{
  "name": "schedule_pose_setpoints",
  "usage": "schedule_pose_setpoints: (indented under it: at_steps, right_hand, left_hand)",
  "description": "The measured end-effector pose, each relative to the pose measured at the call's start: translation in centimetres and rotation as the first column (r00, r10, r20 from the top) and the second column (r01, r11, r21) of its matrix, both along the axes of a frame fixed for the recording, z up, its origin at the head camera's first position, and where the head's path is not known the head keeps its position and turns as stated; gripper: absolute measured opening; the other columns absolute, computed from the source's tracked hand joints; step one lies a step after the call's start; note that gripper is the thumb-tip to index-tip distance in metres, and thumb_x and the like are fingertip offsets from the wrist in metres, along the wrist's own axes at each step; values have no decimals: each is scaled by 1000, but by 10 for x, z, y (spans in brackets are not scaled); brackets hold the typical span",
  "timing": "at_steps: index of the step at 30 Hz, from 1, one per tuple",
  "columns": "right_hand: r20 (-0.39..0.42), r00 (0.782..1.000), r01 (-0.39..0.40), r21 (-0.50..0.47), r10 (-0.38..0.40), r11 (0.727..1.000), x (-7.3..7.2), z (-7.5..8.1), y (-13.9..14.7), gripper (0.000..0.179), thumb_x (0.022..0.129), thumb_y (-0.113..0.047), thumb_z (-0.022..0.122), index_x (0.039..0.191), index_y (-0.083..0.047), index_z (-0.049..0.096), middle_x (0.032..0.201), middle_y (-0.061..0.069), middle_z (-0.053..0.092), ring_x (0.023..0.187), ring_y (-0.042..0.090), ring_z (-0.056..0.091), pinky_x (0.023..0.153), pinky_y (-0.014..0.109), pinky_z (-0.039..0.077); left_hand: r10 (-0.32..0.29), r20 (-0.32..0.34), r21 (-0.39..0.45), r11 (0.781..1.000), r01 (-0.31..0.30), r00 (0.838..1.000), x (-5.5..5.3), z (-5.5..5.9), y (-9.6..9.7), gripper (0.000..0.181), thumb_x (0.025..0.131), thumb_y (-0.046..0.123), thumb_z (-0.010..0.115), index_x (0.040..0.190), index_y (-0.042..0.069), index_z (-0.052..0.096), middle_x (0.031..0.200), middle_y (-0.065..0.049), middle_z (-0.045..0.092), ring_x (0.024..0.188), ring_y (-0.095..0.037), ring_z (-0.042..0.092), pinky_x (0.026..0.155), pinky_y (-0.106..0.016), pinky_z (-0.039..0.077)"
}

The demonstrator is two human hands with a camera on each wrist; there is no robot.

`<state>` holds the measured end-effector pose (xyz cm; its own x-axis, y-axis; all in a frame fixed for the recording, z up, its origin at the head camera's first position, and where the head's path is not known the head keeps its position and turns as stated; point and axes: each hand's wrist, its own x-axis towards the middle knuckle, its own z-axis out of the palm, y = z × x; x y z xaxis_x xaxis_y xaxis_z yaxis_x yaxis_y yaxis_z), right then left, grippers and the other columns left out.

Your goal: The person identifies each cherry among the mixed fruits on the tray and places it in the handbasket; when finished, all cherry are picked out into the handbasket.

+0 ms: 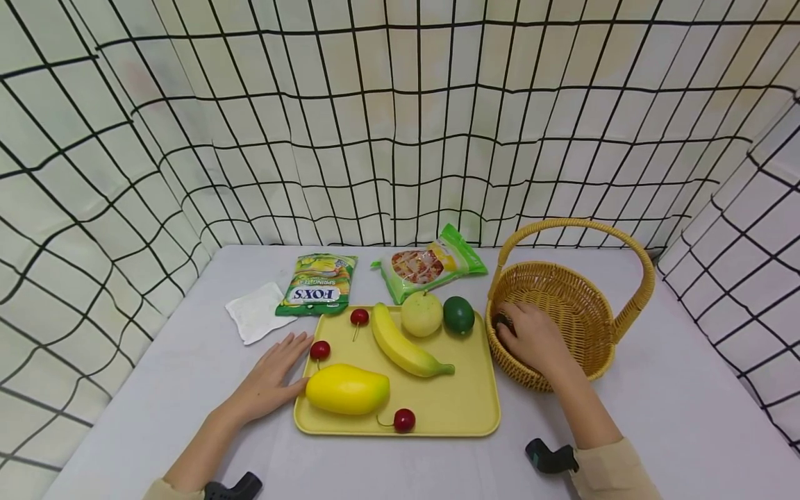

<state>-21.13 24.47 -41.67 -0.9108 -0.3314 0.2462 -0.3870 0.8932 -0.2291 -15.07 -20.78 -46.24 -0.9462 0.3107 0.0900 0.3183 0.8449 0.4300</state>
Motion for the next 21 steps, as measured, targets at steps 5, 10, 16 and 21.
schedule_pose_setpoints:
  at_steps: [5, 10, 16, 21]
  right_hand:
    - [-112, 993, -25, -13, 23, 1000, 4, 3, -1, 33, 86, -19, 61, 114, -3, 58, 103, 17, 62, 90, 33, 59, 72, 47, 50]
    - [-202, 977, -70, -23, 64, 997, 9, 6, -5, 32, 84, -18, 63, 113, -5, 59, 94, 12, 62, 77, 25, 57, 63, 40, 49]
    - [-242, 967, -90, -45, 76, 995, 16, 14, -14, 31, 82, -16, 65, 111, -6, 60, 96, 10, 63, 84, 25, 58, 68, 40, 50]
    - [-308, 944, -145, -54, 122, 988, 22, 22, -24, 31, 80, -14, 67, 108, -4, 62, 97, 11, 65, 89, 27, 60, 72, 42, 51]
  left_hand:
    - [-1, -4, 2, 1000, 1, 1000, 0, 0, 0, 71, 84, 44, 58, 143, 15, 33, 148, -10, 28, 137, -29, 16, 110, -48, 11]
    - [0, -10, 0, 1000, 0, 1000, 0, -1, -1, 70, 84, 43, 59, 143, 15, 33, 147, -10, 29, 137, -30, 17, 110, -48, 11]
    - [0, -7, 8, 1000, 0, 1000, 0, -1, -1, 70, 84, 43, 59, 143, 14, 33, 147, -10, 29, 137, -30, 16, 109, -49, 11]
    - [-1, -10, 5, 1000, 1, 1000, 0, -1, -1, 71, 84, 44, 58, 143, 14, 34, 147, -10, 28, 137, -30, 16, 110, -48, 11]
